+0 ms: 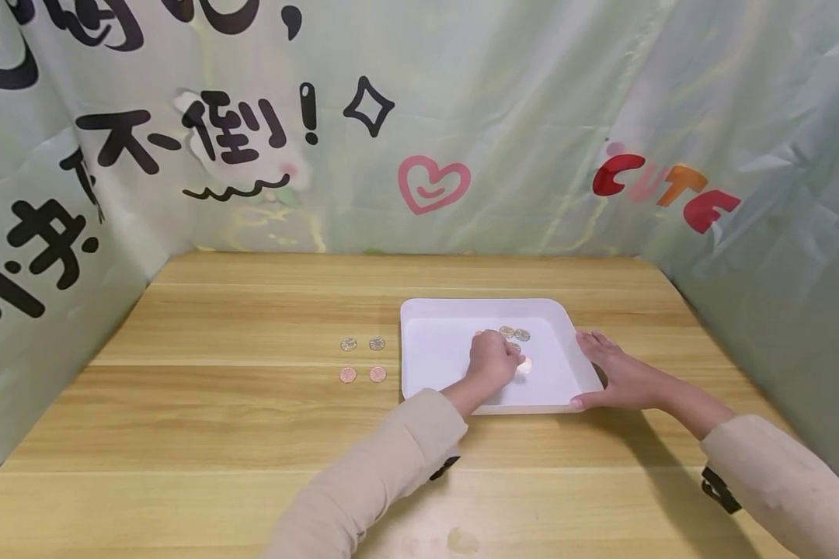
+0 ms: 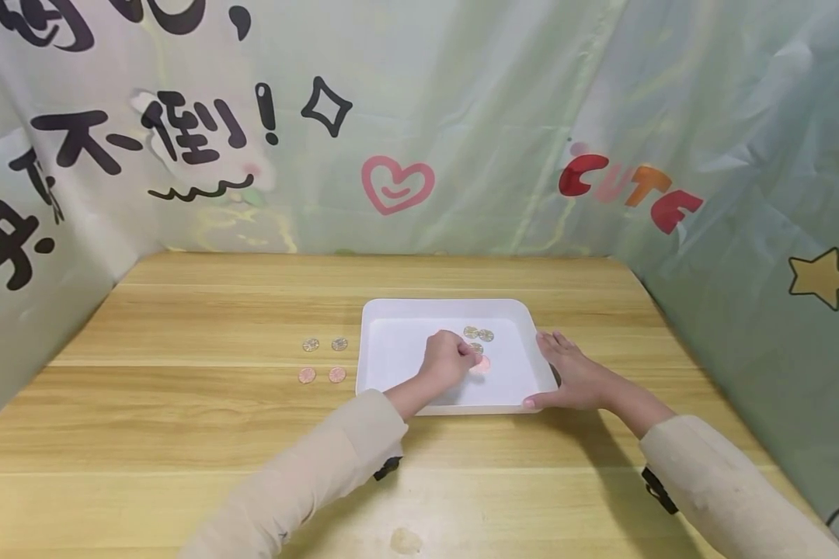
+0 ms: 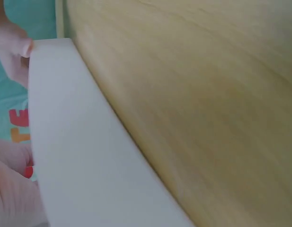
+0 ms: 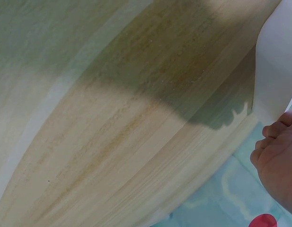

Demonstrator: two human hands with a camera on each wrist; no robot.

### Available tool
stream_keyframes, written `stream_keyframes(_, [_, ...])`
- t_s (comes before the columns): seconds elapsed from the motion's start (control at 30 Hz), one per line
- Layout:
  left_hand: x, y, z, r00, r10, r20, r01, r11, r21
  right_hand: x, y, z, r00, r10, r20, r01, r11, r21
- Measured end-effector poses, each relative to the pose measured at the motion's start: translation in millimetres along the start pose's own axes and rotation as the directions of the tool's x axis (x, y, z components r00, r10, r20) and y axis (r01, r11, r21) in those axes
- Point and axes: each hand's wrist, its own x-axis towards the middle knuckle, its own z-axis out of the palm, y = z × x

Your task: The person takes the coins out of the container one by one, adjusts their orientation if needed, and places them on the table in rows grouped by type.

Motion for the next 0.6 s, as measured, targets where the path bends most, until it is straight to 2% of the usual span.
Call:
stream_keyframes(0.17, [-4.9, 0.4, -17.9, 0.998, -0.009, 0.061, 0.013, 0.998, -0.062, 0.1, 0.1, 0.3, 1.000, 0.001, 0.000, -0.001, 1.000, 0.008])
stream_keyframes(0.33, [-8.8, 0.3, -36.7, 0.995, 0.024, 0.096, -0.017, 0.997, -0.069, 0.3, 0.4, 0.9, 1.000, 0.016, 0.011, -0.017, 1.000, 0.011])
stream_keyframes(0.47, [-10.1, -2.3, -48.9, 0.993, 0.045, 0.113, -0.037, 0.996, -0.076, 0.2, -0.4, 0.2, 1.000, 0.015, 0.011, -0.015, 1.000, 0.008])
stream_keyframes(0.6, [-11.6, -9.0, -59.2, 0.993, 0.058, 0.105, -0.045, 0.992, -0.121, -0.5, -1.1, -1.0, 1.000, 0.006, 0.004, -0.006, 1.000, 0.004])
